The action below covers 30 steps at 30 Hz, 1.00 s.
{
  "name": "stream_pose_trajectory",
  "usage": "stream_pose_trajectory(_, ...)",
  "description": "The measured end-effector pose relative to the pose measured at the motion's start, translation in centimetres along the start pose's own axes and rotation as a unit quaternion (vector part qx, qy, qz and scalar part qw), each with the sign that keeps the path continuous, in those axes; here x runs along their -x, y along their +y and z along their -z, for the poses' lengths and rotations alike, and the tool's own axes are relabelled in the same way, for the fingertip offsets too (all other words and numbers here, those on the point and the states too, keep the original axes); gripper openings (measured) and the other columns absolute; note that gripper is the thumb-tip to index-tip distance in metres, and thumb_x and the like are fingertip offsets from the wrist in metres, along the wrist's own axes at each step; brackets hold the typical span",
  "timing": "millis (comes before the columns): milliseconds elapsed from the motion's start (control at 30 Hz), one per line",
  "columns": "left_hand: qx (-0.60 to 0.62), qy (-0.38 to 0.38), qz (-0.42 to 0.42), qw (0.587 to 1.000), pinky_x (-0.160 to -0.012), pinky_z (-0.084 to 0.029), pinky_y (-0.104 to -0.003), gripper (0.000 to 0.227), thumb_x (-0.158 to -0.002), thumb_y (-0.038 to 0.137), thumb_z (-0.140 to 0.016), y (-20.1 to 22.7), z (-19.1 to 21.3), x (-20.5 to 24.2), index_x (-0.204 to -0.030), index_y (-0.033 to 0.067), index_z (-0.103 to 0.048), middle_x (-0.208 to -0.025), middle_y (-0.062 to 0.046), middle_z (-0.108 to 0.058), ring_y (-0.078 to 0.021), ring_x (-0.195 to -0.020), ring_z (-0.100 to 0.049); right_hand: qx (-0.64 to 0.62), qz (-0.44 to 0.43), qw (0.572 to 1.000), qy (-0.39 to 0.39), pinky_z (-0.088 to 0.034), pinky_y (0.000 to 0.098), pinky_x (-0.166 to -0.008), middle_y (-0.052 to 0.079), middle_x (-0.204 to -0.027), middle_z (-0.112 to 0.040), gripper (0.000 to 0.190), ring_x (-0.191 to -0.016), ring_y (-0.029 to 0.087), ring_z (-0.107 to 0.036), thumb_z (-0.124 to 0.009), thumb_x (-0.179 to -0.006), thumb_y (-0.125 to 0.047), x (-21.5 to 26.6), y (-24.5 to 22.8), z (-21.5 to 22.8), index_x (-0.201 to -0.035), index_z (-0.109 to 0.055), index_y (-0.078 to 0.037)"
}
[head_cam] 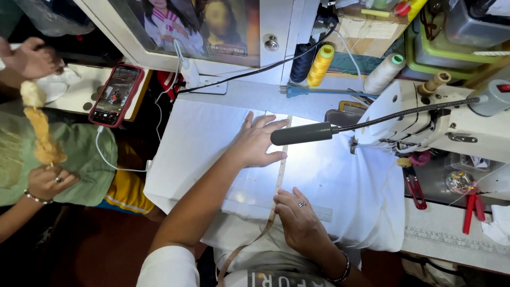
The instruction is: Measuring and marking a piece of white fabric on a sewing workstation using a ruler and measuring tape.
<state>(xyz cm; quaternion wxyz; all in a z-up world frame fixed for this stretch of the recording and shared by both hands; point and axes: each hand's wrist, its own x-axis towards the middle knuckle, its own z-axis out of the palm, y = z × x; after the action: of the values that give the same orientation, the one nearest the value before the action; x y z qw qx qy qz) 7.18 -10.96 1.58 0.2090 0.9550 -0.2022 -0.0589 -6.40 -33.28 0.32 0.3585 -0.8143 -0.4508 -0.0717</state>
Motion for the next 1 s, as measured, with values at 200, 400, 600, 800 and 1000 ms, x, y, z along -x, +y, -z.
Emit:
stream_pose_trajectory(200, -0.004, -0.003, 0.025, 1.0, -0.12, -0.004, -0.065, 0.087, -0.088, 0.061, -0.063, 0.2, 0.2, -0.1, -0.159, 0.0198, -0.032, -0.153, -0.018, -0.045, -0.0307, -0.148, -0.031, -0.001, -0.007, 1.0, 0.004, -0.039, 0.0648, -0.113, 0.017, -0.121, -0.064, 0.014, -0.126, 0.041, -0.063, -0.044, -0.099, 0.006, -0.2, -0.1, 0.1, -0.104, -0.053, -0.002)
stream_pose_trajectory(400, -0.01, -0.007, 0.006, 1.0, -0.119, 0.005, -0.071, 0.082, -0.088, 0.056, -0.058, 0.5, 0.9, 0.0, -0.156, 0.0165, -0.037, -0.152, -0.009, -0.05, -0.0304, -0.149, -0.029, -0.01, -0.017, 1.0, 0.003, -0.038, 0.0644, -0.114, 0.017, -0.118, -0.065, 0.011, -0.123, 0.039, -0.063, -0.044, -0.1, 0.004, -0.3, -0.3, 0.1, -0.1, -0.053, -0.003)
stream_pose_trajectory(600, -0.017, -0.024, -0.004, 1.0, -0.118, 0.005, -0.072, 0.098, -0.077, 0.06, -0.068, 0.7, 1.5, 0.0, -0.157, 0.0142, -0.034, -0.155, -0.009, -0.046, -0.0308, -0.15, -0.026, -0.003, -0.024, 1.0, 0.001, -0.038, 0.0634, -0.115, 0.018, -0.12, -0.066, 0.012, -0.122, 0.041, -0.064, -0.047, -0.097, 0.006, -0.1, -0.1, 0.0, -0.102, -0.055, -0.002)
stream_pose_trajectory(800, -0.022, -0.12, 0.015, 0.992, -0.116, 0.011, -0.074, 0.12, -0.065, 0.068, -0.077, 1.7, 3.2, 0.3, -0.16, 0.0149, -0.025, -0.169, 0.001, -0.021, -0.028, -0.156, -0.006, 0.012, -0.016, 1.0, 0.011, -0.04, 0.0636, -0.113, 0.015, -0.12, -0.068, 0.012, -0.122, 0.04, -0.064, -0.047, -0.098, 0.004, -0.3, -0.2, -0.1, -0.1, -0.055, -0.004)
stream_pose_trajectory(1000, -0.056, -0.215, 0.056, 0.973, -0.115, 0.014, -0.078, 0.089, -0.058, 0.072, -0.079, 3.9, 5.4, 0.5, -0.115, 0.004, -0.071, -0.174, 0.01, 0.001, -0.0249, -0.159, 0.013, 0.01, -0.036, 0.999, 0.009, -0.034, 0.0641, -0.115, 0.011, -0.122, -0.069, 0.013, -0.124, 0.037, -0.063, -0.046, -0.099, 0.002, 0.5, 0.3, -0.5, -0.1, -0.055, -0.006)
